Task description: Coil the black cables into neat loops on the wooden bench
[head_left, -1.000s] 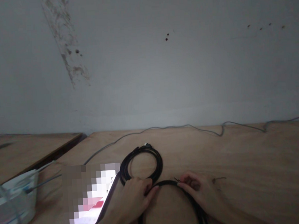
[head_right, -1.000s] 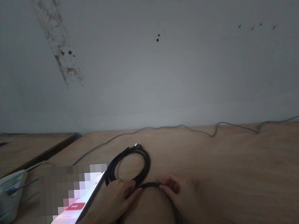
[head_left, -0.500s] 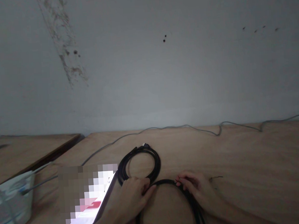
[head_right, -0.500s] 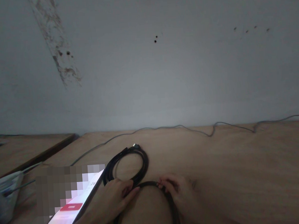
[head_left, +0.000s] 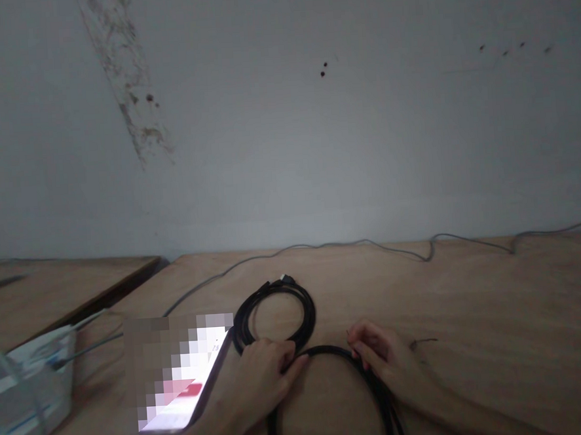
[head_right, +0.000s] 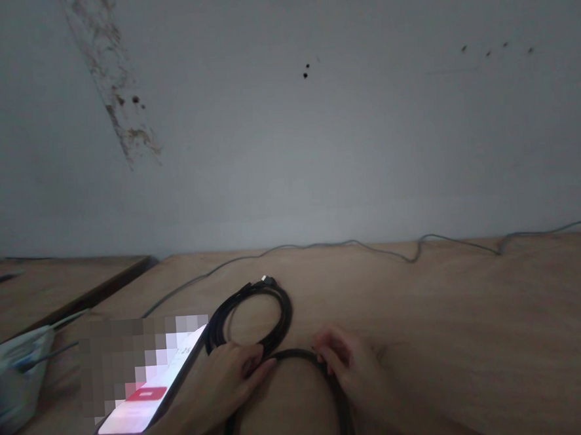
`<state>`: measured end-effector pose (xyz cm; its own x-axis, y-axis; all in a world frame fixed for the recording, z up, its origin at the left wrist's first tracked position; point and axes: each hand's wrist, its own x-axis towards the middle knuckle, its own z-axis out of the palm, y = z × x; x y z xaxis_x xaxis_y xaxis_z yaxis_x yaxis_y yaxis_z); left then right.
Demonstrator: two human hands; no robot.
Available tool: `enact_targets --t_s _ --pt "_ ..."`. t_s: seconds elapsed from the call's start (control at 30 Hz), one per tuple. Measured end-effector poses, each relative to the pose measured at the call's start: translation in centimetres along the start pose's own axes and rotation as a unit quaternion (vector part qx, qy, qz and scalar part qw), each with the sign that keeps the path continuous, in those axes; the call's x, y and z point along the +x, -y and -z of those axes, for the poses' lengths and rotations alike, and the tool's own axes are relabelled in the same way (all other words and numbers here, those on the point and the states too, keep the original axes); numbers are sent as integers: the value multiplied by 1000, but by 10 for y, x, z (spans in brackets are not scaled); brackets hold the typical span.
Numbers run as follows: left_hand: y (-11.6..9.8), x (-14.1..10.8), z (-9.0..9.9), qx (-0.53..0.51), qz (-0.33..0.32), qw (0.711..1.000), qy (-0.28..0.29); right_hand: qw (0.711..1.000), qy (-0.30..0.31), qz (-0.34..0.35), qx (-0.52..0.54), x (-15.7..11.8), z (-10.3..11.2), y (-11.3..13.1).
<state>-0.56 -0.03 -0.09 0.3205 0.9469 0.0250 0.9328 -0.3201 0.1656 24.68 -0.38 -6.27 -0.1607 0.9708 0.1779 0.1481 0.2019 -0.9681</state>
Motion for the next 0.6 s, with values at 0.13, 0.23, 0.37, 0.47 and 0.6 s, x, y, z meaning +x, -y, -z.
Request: enact_targets --t_s 0.13,0.23,0.37,0.47,0.6 --pt "-2 0 2 5 0 1000 -3 1000 -15 9 -7 -1 1 -1" --pt "-4 0 3 6 0 1000 -4 999 -7 24 -24 -2 2 3" --pt "-6 1 5 4 -1 1000 1 997 -20 33 -62 -3 2 14" --pt "-5 1 4 3 -5 1000 2 996 -47 40 -62 -5 1 21" --pt "-3 2 2 -1 -6 1000 -5 996 -61 44 -50 -7 0 21"
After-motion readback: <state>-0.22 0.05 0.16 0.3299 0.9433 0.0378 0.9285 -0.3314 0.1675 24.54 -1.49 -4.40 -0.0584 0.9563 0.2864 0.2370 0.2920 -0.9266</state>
